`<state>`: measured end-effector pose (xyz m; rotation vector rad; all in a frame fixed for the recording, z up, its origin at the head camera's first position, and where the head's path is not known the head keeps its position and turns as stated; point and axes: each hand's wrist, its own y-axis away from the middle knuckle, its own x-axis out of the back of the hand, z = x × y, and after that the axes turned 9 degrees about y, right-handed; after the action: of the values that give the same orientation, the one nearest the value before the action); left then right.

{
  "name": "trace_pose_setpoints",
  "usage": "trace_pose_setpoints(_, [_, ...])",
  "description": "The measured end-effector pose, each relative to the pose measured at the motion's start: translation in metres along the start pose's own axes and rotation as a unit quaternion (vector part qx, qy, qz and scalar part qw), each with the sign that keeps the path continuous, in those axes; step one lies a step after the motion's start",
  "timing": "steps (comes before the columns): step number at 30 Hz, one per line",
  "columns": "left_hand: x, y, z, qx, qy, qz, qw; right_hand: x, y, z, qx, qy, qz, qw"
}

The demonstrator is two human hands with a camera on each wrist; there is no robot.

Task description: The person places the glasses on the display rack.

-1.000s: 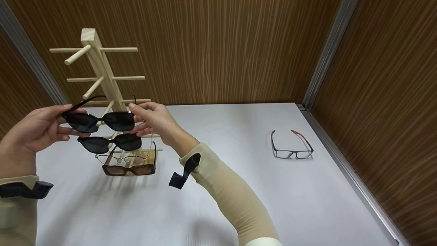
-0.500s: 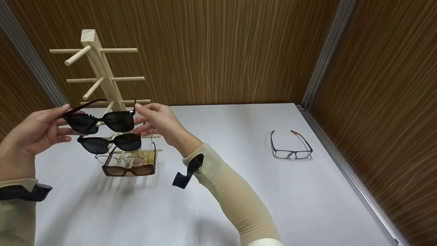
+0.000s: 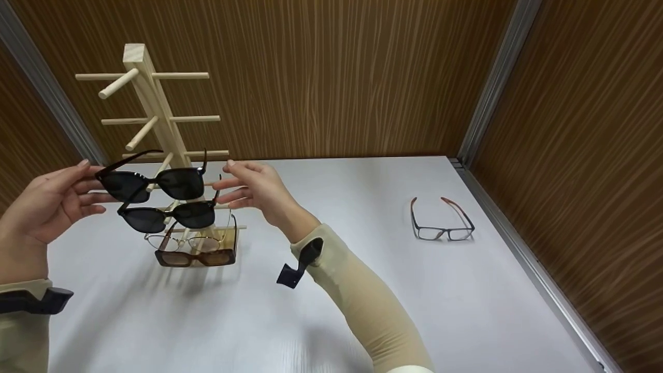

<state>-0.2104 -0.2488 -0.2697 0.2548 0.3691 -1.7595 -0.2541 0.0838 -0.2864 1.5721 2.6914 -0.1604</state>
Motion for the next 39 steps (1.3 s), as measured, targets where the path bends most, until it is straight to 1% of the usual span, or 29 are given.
trace_pose_setpoints(2, [0.002, 0.002, -0.002, -0.01, 0.005, -0.001, 0.9999, 0.002, 0.002, 0.002, 0.008, -0.004, -0.005, 0.9999])
trace_pose_setpoints(4, [0.004, 0.004, -0.005, -0.029, 0.008, -0.006, 0.9995, 0.004, 0.004, 0.005, 0.017, -0.009, -0.012, 0.9997])
trace_pose_setpoints(9, [0.008, 0.008, -0.012, -0.087, 0.027, -0.033, 0.9953, 0.01, 0.012, 0.009, 0.034, -0.029, -0.018, 0.9988])
trace_pose_setpoints(12, [0.011, 0.01, -0.016, -0.104, 0.043, -0.043, 0.9927, 0.013, 0.015, 0.012, 0.043, -0.042, -0.019, 0.998])
trace_pose_setpoints(15, [0.014, 0.013, -0.021, -0.11, 0.054, -0.043, 0.9915, 0.016, 0.019, 0.016, 0.049, -0.056, -0.015, 0.9972])
trace_pose_setpoints(19, [0.018, 0.018, -0.026, -0.122, 0.055, -0.044, 0.9901, 0.019, 0.025, 0.021, 0.05, -0.07, -0.009, 0.9963])
trace_pose_setpoints(24, [0.023, 0.023, -0.032, -0.14, 0.075, -0.061, 0.9854, 0.024, 0.029, 0.029, 0.051, -0.072, -0.009, 0.996])
trace_pose_setpoints(34, [0.032, 0.029, -0.048, -0.13, 0.11, -0.079, 0.9822, 0.038, 0.04, 0.046, 0.044, -0.087, -0.018, 0.9951])
trace_pose_setpoints(37, [0.035, 0.031, -0.053, -0.126, 0.109, -0.073, 0.9833, 0.041, 0.043, 0.051, 0.041, -0.087, -0.016, 0.9953])
trace_pose_setpoints(39, [0.036, 0.034, -0.056, -0.125, 0.1, -0.062, 0.9851, 0.042, 0.044, 0.055, 0.037, -0.085, -0.014, 0.9956])
